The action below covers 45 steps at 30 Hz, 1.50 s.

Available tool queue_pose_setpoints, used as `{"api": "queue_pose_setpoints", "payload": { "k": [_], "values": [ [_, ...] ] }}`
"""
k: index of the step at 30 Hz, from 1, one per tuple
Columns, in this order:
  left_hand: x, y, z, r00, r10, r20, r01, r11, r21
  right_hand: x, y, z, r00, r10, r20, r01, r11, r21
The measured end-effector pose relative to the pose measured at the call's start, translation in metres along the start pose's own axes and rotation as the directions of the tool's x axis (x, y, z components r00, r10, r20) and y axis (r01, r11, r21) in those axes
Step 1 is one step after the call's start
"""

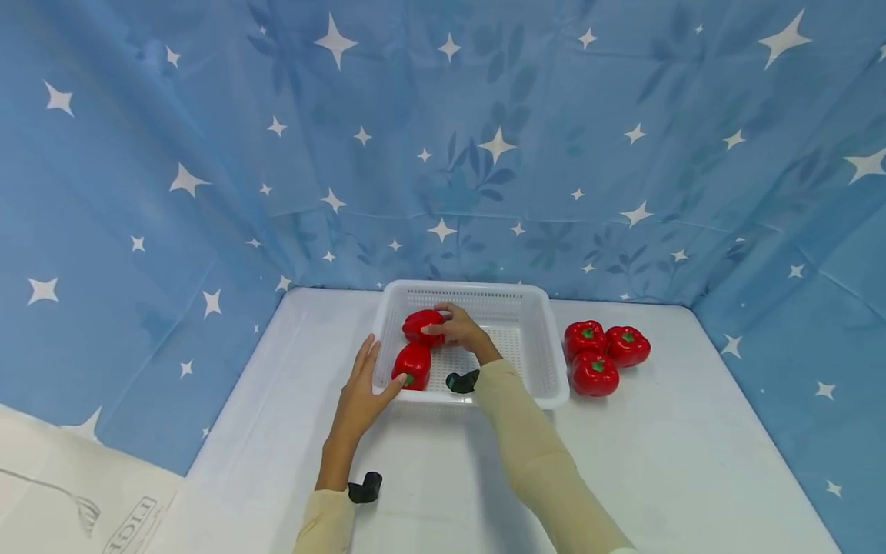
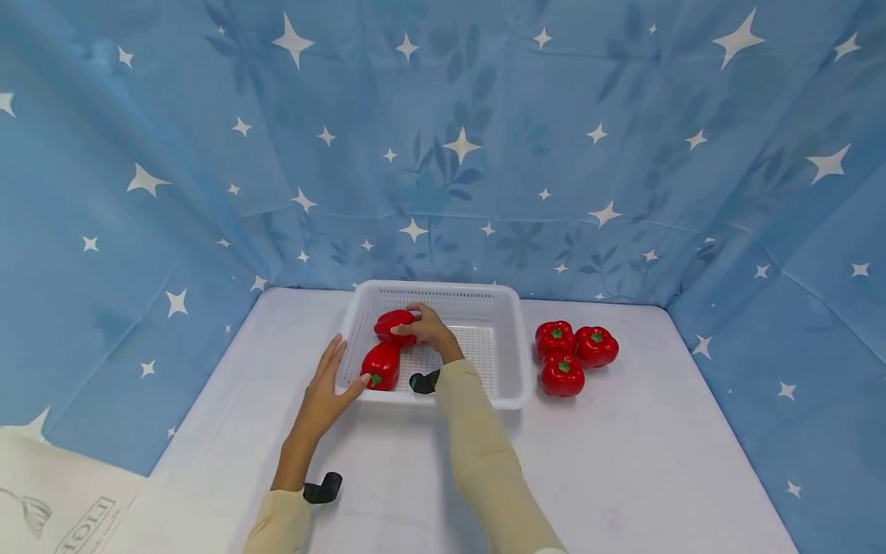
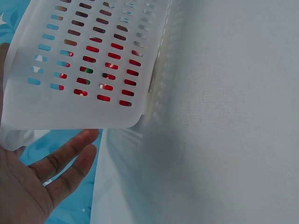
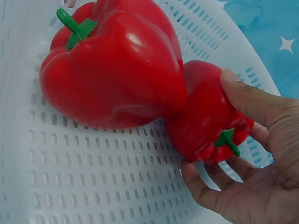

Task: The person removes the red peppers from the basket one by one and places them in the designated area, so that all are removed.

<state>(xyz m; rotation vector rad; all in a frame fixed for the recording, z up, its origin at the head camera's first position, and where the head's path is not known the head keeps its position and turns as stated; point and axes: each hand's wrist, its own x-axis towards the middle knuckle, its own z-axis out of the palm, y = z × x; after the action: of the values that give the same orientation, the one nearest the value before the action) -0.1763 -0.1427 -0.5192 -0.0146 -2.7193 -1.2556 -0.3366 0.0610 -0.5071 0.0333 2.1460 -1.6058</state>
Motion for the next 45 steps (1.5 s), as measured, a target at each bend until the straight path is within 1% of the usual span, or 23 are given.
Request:
{"api": "queue_pose_setpoints", "payload": {
  "k": [6,17,24,29,34,39,45],
  "values": [
    [0.0,0.001,0.001,1.0,0.001,0.001,-0.001,1.0,0.002,0.001,0.001,0.003,1.0,0.005,0.021,-0.005,1.0,0.012],
    [0.0,0.001,0.0,1.0,-0.003,0.008,0.003,1.0,-0.01,0.002,0.002,0.003,1.0,0.009,0.018,-0.009,1.0,0.0],
    [-0.001,0.002,0.0,1.0,-0.009,0.002,0.009,1.0,0.0,-0.001,-0.001,0.002,1.0,-0.003,-0.007,0.002,0.999,-0.04],
    [0.0,0.001,0.0,1.0,-0.009,0.007,0.009,1.0,-0.008,-0.005,-0.005,0.0,1.0,0.01,-0.024,-0.011,0.999,-0.046],
    [0.0,0.0,0.001,1.0,-0.015,0.003,0.015,1.0,-0.009,-0.008,-0.009,-0.005,1.0,0.004,-0.025,-0.005,0.998,-0.055],
    [0.0,0.0,0.002,1.0,-0.007,0.001,0.007,1.0,-0.013,-0.01,-0.011,-0.009,1.0,0.0,-0.023,-0.001,0.999,-0.04],
    [-0.001,0.0,0.001,1.0,-0.007,-0.007,0.007,1.0,-0.019,-0.011,-0.01,-0.013,0.999,0.033,0.0,-0.033,0.999,0.003]
  ]
}}
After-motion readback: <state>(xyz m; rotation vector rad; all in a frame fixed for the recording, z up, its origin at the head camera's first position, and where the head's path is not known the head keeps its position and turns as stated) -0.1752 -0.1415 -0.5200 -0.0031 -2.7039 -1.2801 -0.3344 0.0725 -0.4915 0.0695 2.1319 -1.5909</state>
